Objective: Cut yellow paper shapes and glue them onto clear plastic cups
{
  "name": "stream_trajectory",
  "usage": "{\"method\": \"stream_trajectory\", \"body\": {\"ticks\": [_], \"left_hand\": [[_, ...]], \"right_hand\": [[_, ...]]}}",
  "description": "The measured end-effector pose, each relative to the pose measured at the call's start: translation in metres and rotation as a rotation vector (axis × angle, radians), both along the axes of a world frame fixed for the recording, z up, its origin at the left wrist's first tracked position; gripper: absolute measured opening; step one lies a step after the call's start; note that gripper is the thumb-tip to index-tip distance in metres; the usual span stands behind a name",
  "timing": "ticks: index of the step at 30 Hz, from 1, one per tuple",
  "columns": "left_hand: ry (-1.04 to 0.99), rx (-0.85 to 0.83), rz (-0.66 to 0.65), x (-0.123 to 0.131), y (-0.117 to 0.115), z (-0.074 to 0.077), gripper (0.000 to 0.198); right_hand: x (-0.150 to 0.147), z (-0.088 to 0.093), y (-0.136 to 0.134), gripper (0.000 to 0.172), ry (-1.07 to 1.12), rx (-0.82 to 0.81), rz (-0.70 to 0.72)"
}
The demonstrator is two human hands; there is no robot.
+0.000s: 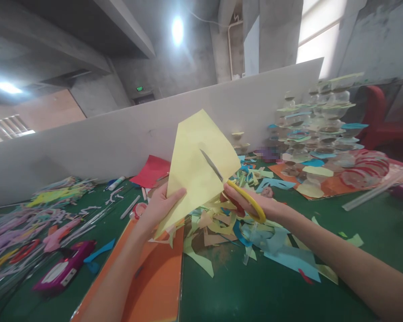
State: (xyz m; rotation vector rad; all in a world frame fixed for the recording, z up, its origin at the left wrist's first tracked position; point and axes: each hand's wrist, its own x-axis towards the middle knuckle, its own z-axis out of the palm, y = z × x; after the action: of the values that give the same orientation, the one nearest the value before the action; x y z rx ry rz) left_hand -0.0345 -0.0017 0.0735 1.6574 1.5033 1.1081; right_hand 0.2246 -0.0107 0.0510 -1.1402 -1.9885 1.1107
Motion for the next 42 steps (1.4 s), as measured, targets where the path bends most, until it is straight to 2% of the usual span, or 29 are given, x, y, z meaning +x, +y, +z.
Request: {"method": "stream_trajectory", "body": {"ticks": [8, 15, 19, 23, 28, 34, 42], "left_hand": [[0.023, -0.006, -0.048, 0.001, 0.000, -0.001, 0.052], [0.082, -0.005, -0.070, 0.001, 0.000, -0.003, 0.048], [0.112, -0.043, -0.084, -0.001, 0.000, -0.004, 0.048], [0.164, -0.009, -0.067, -0.003, 0.002, -0.005, 0.049], [-0.081, 0.114, -0.182, 0.003, 0.006, -0.009, 0.052], [-0.070, 0.153, -0.076, 0.012, 0.006, -0.016, 0.049], [-0.044, 0.218, -0.075, 0.017, -0.002, -0.012, 0.044]], "right_hand": [[-0.007, 0.003, -0.004, 0.064, -0.021, -0.047, -0.016], [-0.003, 0.003, -0.005, 0.058, -0.027, -0.028, -0.005], [-0.006, 0.008, -0.008, 0.056, -0.043, -0.060, -0.051], [-0.009, 0.011, -0.007, 0.053, -0.046, -0.083, -0.100], [-0.008, 0.008, -0.005, 0.053, -0.058, -0.080, -0.075], [-0.010, 0.004, -0.007, 0.055, -0.068, -0.057, -0.017], [-0.013, 0.007, -0.006, 0.056, -0.077, -0.088, -0.019]]}}
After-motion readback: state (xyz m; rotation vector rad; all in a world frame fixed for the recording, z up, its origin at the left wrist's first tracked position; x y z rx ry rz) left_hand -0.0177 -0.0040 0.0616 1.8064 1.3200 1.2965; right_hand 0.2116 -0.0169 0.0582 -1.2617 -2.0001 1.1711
